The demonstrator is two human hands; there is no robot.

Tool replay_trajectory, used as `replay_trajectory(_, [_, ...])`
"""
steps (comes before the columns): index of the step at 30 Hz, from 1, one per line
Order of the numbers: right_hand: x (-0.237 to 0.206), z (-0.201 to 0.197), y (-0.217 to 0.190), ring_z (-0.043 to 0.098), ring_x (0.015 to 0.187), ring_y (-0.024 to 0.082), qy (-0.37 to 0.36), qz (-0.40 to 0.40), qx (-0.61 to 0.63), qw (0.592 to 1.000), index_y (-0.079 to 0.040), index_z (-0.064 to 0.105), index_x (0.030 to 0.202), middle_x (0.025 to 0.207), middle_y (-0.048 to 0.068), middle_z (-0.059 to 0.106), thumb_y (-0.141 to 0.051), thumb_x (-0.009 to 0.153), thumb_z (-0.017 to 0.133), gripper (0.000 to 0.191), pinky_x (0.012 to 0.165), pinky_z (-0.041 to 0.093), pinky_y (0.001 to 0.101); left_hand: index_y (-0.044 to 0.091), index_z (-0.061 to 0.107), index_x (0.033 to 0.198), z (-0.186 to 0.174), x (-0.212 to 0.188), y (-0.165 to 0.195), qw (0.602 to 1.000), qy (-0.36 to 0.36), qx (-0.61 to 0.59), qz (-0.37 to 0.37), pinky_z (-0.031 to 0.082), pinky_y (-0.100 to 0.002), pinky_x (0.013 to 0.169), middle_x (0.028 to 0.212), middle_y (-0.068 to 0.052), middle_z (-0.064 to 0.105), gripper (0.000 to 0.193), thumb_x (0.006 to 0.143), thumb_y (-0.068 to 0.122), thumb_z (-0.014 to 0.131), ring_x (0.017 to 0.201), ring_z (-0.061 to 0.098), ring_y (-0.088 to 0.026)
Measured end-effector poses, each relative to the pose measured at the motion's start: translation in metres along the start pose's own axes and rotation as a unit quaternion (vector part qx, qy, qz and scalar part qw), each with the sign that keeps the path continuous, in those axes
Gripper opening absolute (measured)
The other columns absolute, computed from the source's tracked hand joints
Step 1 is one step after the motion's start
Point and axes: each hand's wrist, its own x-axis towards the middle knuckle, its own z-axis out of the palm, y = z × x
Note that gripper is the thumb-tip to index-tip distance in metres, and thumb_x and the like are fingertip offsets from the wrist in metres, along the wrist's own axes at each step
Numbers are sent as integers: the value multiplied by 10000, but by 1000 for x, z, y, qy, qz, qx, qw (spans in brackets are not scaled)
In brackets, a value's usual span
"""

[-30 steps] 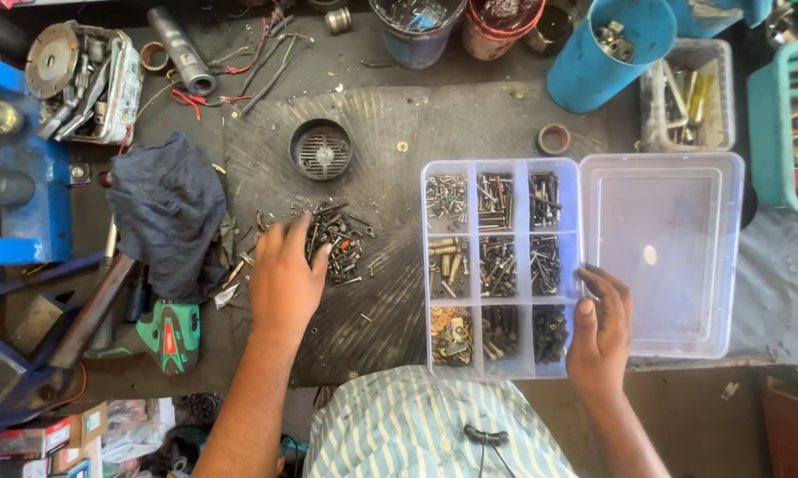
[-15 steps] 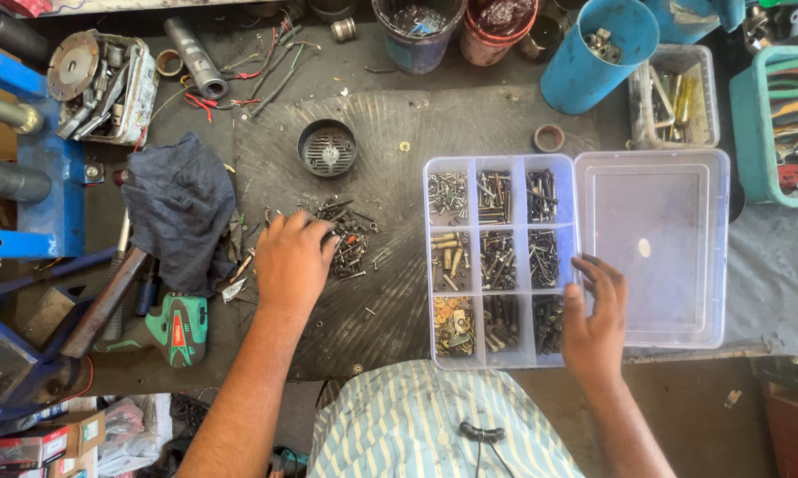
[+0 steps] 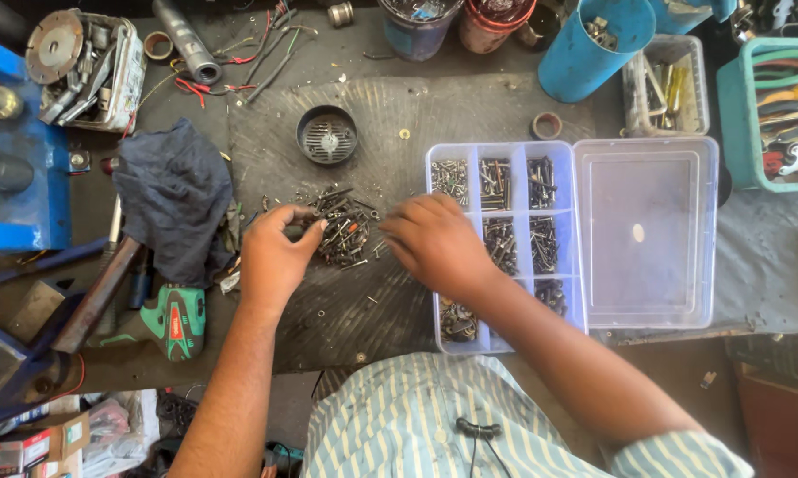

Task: The person sorts a pile of mixed screws and bolts on a workbench by hand, picking up fasteners one at a time and placing them into the compartments of a plastic organizer box, occasionally holding pieces up to compare before sorting them.

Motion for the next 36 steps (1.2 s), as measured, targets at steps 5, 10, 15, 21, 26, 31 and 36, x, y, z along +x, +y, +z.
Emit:
replay_trajectory(5, [61,30,-9,651,1040,297,-114,17,-20,993,-134,739,1138,1039,81,669,-199,892,708,256,916,479,437,24,738,1041,-15,1,-8,994,-1,-105,4,553,-292,793,948,-96,787,223,880,166,801,869,745,-195])
replay_trajectory(10, [81,37,-24,649,1045,305,-144,26,-56,988,-148,763,1100,1015,82,668,-214,825,738,284,900,493,451,80,699,1158,-26,-8,-11,997,-67,10,20,555,-378,735,931,-114,758,361,828,174,813,827,735,-284])
replay_trajectory(15, [78,35,-35,661,995,303,-124,68,-47,989,-170,783,1061,929,68,673,-268,826,758,256,871,502,454,98,695,1133,-31,-13,-10,994,-85,47,44,543,-433,758,1007,-104,733,308,847,167,785,914,707,-323])
replay_trajectory(21, [67,42,-46,684,921,314,-57,125,-45,989,-156,797,1032,950,73,701,-237,866,735,195,795,534,440,44,682,1092,-36,-7,-9,997,-63,-32,35,569,-376,782,1027,-113,760,225,895,120,760,930,746,-274])
replay_trajectory(26, [44,43,-59,688,859,306,10,243,71,967,-115,797,1054,915,98,717,-255,897,751,215,752,533,414,10,641,1270,-30,-6,-3,930,-157,-297,-149,617,-287,735,1016,-134,764,317,958,57,661,880,748,-188])
replay_trajectory(31, [18,45,-67,710,838,129,76,328,305,891,-34,782,1107,953,65,787,-212,939,731,250,760,549,306,12,551,1334,-21,-9,8,791,-226,-528,-211,631,-306,795,1109,-94,749,388,953,42,615,967,760,-178])
replay_trajectory(36, [-12,30,-60,649,756,105,96,400,416,811,19,775,1148,911,50,775,-201,924,723,318,702,530,272,26,612,1275,-2,-22,23,743,-244,-574,-241,635,-328,809,1121,-103,742,321,963,83,655,965,750,-189])
